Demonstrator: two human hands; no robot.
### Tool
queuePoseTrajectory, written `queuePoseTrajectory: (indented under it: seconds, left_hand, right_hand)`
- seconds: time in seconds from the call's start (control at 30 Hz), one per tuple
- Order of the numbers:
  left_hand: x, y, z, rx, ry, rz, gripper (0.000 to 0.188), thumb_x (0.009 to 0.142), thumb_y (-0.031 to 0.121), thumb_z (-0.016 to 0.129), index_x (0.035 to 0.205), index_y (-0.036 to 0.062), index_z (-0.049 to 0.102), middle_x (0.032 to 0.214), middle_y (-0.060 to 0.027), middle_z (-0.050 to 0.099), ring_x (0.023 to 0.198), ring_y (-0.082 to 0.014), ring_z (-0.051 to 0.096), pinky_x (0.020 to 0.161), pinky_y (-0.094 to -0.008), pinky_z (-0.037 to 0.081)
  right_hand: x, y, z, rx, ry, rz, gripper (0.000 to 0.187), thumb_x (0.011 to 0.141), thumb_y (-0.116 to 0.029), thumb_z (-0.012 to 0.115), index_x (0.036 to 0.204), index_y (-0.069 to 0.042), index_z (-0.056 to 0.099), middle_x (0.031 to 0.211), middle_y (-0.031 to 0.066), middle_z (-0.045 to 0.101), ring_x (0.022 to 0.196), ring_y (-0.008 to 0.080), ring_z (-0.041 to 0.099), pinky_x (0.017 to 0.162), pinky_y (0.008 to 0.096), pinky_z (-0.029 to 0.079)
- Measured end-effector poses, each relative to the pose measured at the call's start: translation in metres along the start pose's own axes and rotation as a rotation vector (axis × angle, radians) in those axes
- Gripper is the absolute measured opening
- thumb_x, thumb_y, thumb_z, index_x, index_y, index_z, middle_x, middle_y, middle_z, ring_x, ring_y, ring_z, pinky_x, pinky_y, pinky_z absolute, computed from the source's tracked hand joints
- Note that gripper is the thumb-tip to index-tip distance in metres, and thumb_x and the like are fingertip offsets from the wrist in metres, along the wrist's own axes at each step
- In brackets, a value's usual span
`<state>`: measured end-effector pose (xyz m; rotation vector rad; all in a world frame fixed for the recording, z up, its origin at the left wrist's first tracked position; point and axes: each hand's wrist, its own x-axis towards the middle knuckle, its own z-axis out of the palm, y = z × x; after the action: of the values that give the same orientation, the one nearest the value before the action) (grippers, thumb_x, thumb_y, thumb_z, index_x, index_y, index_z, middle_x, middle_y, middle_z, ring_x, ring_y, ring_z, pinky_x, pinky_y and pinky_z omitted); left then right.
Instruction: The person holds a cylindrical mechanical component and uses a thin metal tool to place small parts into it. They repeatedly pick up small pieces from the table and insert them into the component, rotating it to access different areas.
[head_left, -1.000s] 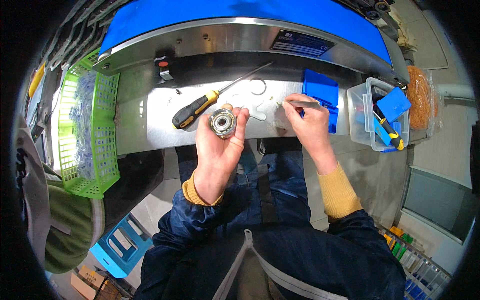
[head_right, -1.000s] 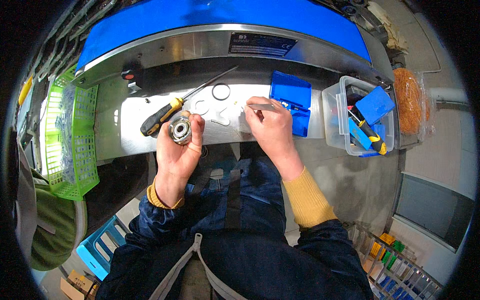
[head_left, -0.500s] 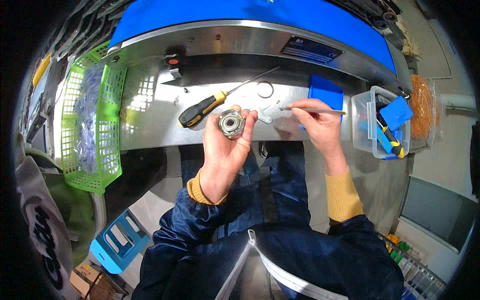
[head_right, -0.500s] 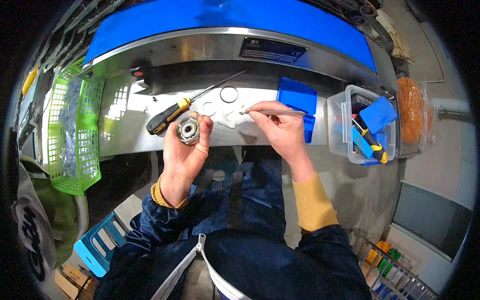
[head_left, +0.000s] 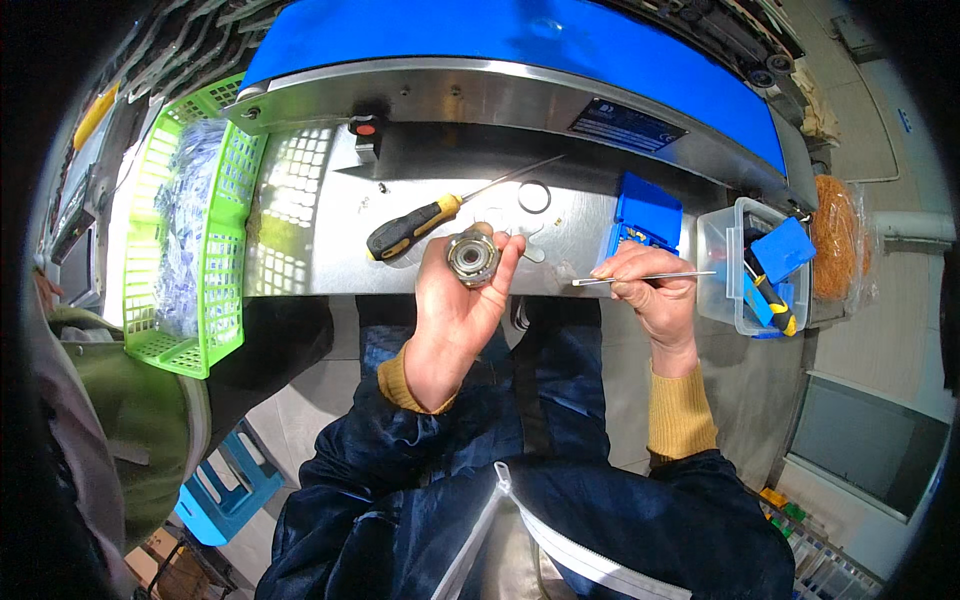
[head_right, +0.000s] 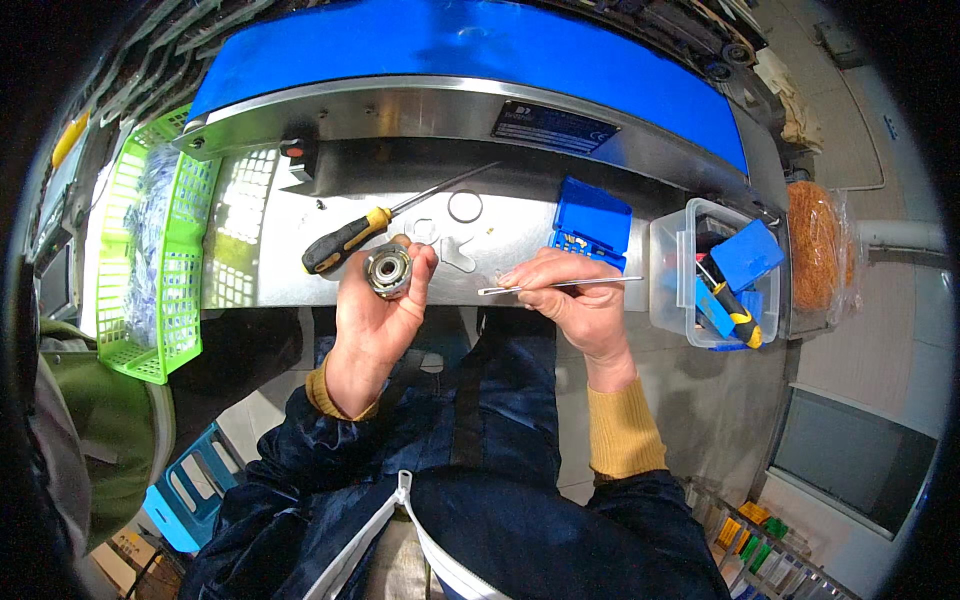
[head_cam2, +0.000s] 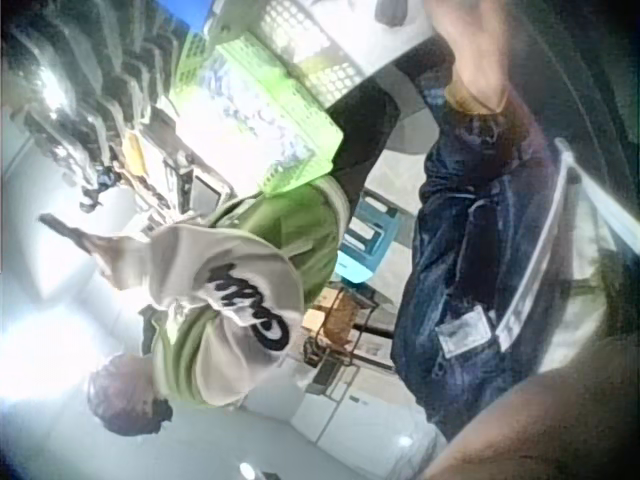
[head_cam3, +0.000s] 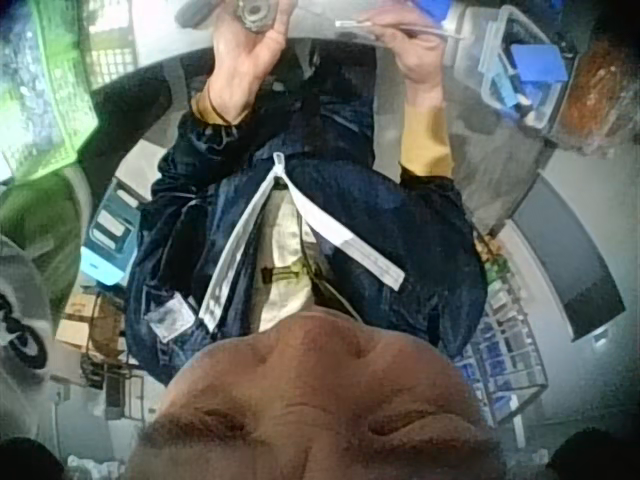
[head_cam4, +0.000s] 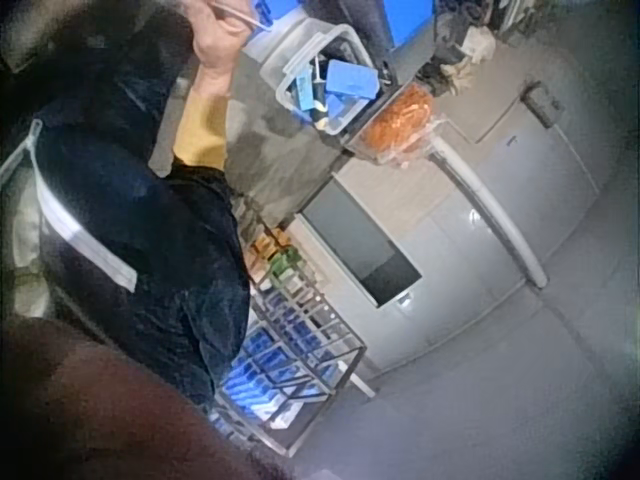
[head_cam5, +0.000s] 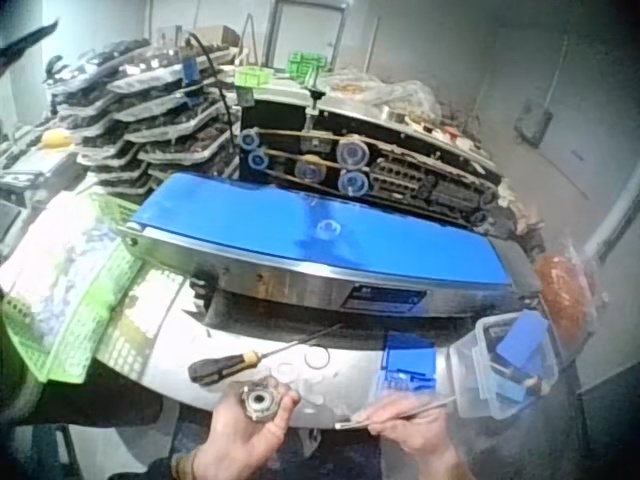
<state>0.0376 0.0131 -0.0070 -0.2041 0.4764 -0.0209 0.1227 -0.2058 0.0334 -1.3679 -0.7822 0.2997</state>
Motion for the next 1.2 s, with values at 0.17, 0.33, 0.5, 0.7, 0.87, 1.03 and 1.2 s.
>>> queuePoseTrajectory:
  seconds: [0.17, 0.33, 0.5, 0.7, 0.87, 1.03, 1.2]
  left_hand:
    - [-0.001, -0.003, 0.001, 0.096, 0.045, 0.062, 0.029, 0.101, 0.015, 0.042, 0.102, -0.0096, 0.057, 0.096, -0.0211, 0.063, 0.097, -0.0308, 0.066, 0.082, -0.0321, 0.064]
    - [-0.001, -0.004, -0.001, 0.088, -0.001, 0.067, 0.030, 0.100, 0.017, 0.042, 0.102, -0.0080, 0.058, 0.094, -0.0197, 0.063, 0.097, -0.0299, 0.066, 0.081, -0.0318, 0.065]
    - [0.000, -0.004, -0.002, 0.094, 0.036, 0.084, 0.029, 0.100, 0.017, 0.042, 0.100, -0.0074, 0.058, 0.095, -0.0192, 0.063, 0.099, -0.0297, 0.065, 0.082, -0.0328, 0.064]
    - [0.000, -0.003, 0.000, 0.088, 0.050, 0.061, 0.028, 0.099, 0.016, 0.043, 0.100, -0.0077, 0.057, 0.097, -0.0196, 0.062, 0.099, -0.0303, 0.065, 0.083, -0.0326, 0.064]
    - [0.000, -0.001, 0.000, 0.091, 0.042, 0.046, 0.028, 0.099, 0.016, 0.042, 0.101, -0.0074, 0.058, 0.097, -0.0199, 0.063, 0.099, -0.0304, 0.065, 0.082, -0.0324, 0.064]
    - [-0.001, -0.001, 0.000, 0.104, 0.009, 0.054, 0.028, 0.099, 0.016, 0.043, 0.101, -0.0073, 0.058, 0.096, -0.0196, 0.064, 0.097, -0.0302, 0.066, 0.080, -0.0321, 0.064]
    - [-0.002, -0.002, -0.001, 0.079, 0.013, 0.056, 0.028, 0.099, 0.016, 0.044, 0.101, -0.0076, 0.058, 0.095, -0.0192, 0.064, 0.097, -0.0300, 0.066, 0.080, -0.0322, 0.064]
  right_hand:
    - [0.002, -0.003, 0.002, -0.011, -0.013, 0.024, 0.009, 0.084, -0.005, 0.076, 0.093, -0.002, 0.073, 0.093, 0.0150, 0.074, 0.081, 0.0184, 0.067, 0.066, 0.0274, 0.053]
    - [0.008, -0.001, 0.003, -0.449, -0.005, 0.113, 0.009, 0.083, 0.000, 0.074, 0.092, -0.001, 0.074, 0.092, 0.0104, 0.074, 0.081, 0.0163, 0.068, 0.070, 0.0273, 0.053]
    - [0.019, 0.013, 0.001, -0.791, 0.014, 0.109, 0.007, 0.083, -0.003, 0.073, 0.090, -0.002, 0.073, 0.087, 0.0073, 0.073, 0.074, 0.0149, 0.064, 0.063, 0.0270, 0.049]
    - [0.025, 0.021, 0.001, -0.731, 0.121, 0.244, 0.011, 0.085, -0.006, 0.074, 0.093, 0.001, 0.072, 0.084, 0.0046, 0.072, 0.071, 0.0087, 0.062, 0.062, 0.0245, 0.049]
    - [0.031, 0.030, 0.011, -0.638, 0.309, 0.460, 0.009, 0.089, -0.007, 0.070, 0.093, 0.001, 0.070, 0.081, 0.0042, 0.072, 0.068, 0.0070, 0.064, 0.057, 0.0222, 0.050]
    - [0.039, 0.034, 0.017, -0.671, 0.321, 0.506, 0.012, 0.089, -0.011, 0.071, 0.088, 0.001, 0.070, 0.073, 0.0040, 0.071, 0.064, 0.0067, 0.065, 0.055, 0.0220, 0.049]
    - [0.040, 0.036, 0.019, -0.792, 0.280, 0.451, 0.012, 0.087, -0.011, 0.071, 0.090, 0.001, 0.070, 0.070, 0.0057, 0.070, 0.062, 0.0069, 0.064, 0.055, 0.0240, 0.048]
